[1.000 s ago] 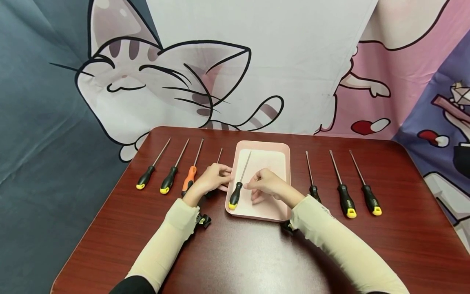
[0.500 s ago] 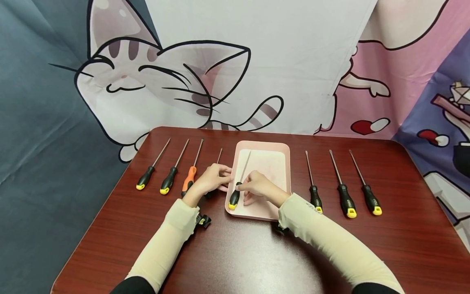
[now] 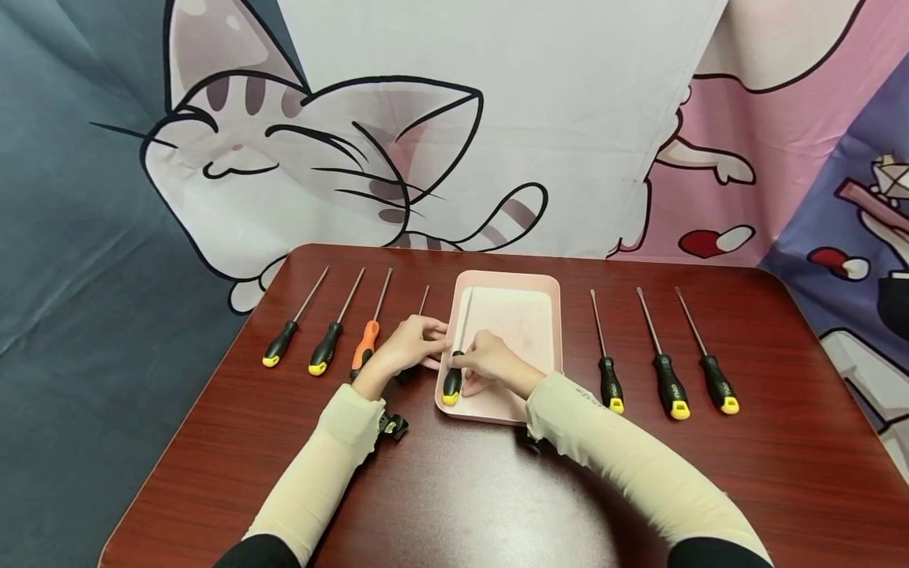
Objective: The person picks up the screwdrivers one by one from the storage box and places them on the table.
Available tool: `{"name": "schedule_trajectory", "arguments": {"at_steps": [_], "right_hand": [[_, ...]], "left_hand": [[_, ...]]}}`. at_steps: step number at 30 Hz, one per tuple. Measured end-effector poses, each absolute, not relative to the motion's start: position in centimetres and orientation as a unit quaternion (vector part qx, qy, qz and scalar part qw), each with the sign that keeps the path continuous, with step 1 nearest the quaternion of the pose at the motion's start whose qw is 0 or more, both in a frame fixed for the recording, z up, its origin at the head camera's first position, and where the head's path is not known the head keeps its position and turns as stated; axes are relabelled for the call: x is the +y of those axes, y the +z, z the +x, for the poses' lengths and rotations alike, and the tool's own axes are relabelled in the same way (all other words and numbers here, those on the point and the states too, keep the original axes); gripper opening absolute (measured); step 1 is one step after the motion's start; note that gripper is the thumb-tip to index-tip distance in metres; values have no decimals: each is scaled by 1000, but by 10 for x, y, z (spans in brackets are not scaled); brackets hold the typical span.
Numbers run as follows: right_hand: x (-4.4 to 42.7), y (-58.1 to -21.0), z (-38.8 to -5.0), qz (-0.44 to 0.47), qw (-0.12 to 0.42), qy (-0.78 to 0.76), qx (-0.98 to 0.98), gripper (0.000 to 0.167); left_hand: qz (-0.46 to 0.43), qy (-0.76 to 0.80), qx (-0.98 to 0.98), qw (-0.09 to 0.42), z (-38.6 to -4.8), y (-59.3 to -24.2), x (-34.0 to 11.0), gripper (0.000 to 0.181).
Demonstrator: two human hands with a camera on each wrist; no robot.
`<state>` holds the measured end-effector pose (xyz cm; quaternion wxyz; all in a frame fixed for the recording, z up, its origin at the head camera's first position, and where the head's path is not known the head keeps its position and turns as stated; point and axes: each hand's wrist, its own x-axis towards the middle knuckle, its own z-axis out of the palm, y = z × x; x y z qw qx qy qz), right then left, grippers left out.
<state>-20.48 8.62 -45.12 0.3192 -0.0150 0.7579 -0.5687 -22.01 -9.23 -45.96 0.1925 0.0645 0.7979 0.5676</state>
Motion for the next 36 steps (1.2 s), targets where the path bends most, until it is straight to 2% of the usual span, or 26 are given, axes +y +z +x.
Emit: {"name": "schedule_trajectory", "arguments": {"at_steps": [25, 36], "right_hand": [[79, -452, -206, -15, 308, -509, 804, 17], [81, -453, -206, -30, 309, -485, 817, 22]], "left_hand": [[59, 576, 791, 195, -220, -460, -90, 36], [55, 584, 786, 193, -219, -460, -90, 36]]}}
